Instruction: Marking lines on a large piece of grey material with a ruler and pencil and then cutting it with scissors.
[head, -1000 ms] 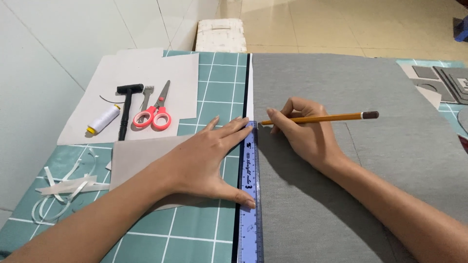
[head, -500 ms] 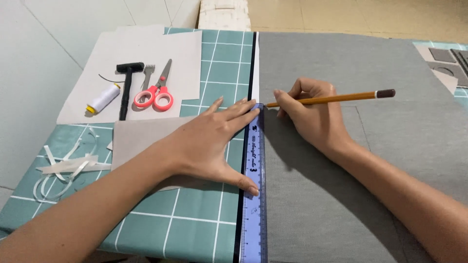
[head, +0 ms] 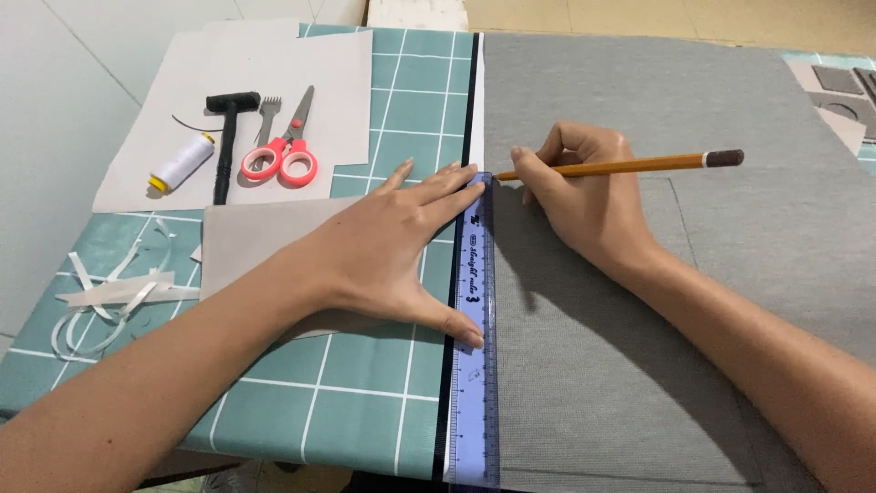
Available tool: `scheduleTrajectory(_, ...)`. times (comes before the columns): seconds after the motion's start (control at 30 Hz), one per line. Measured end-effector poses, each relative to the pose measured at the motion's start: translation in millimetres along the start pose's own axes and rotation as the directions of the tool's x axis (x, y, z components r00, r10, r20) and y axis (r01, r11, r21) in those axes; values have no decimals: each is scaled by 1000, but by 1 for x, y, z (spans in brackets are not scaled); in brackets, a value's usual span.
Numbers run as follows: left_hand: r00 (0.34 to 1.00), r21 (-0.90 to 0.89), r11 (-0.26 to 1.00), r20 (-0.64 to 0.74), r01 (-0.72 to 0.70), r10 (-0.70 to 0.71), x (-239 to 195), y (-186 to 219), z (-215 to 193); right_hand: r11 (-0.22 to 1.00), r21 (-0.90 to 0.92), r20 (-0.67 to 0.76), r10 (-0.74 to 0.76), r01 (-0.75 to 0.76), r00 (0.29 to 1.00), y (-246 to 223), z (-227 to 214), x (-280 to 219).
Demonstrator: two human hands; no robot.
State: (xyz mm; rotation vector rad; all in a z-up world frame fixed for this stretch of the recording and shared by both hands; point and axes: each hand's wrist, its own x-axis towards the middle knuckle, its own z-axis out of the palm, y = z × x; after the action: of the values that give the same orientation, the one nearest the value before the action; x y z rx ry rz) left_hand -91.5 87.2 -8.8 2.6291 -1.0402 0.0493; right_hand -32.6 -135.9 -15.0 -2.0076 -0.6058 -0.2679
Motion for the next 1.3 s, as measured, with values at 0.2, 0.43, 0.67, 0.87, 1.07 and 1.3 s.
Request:
scheduleTrajectory(0.2,1000,9,1000,-2,0,0,-1,0,1,1000,-20,-4,17,-17,1000,-1,0,0)
scheduleTrajectory(0.43,1000,-12,1000,-8,-8,8,-1,1,0,999,-21,6,-24,24,1000,2,0,0)
scheduleTrajectory(0.67,1000,-10,1000,6,0,0,0,0,0,998,-56,-10,-20,20,1000,1,0,-1)
scheduleTrajectory(0.87,1000,-8,1000,5,-3,3,0,0,0,999,-52,-2,-17,16,1000,-2,-1,-1)
scheduleTrajectory(1.07,1000,-30,1000,20,8,-8,1,0,-2,999,-50,-4,-14,14,1000,0,0,-2)
scheduleTrajectory(1.3,999,-9,1000,35,8,-8,2,-3,0,998,-55,-7,-6,6,1000,-2,0,-2)
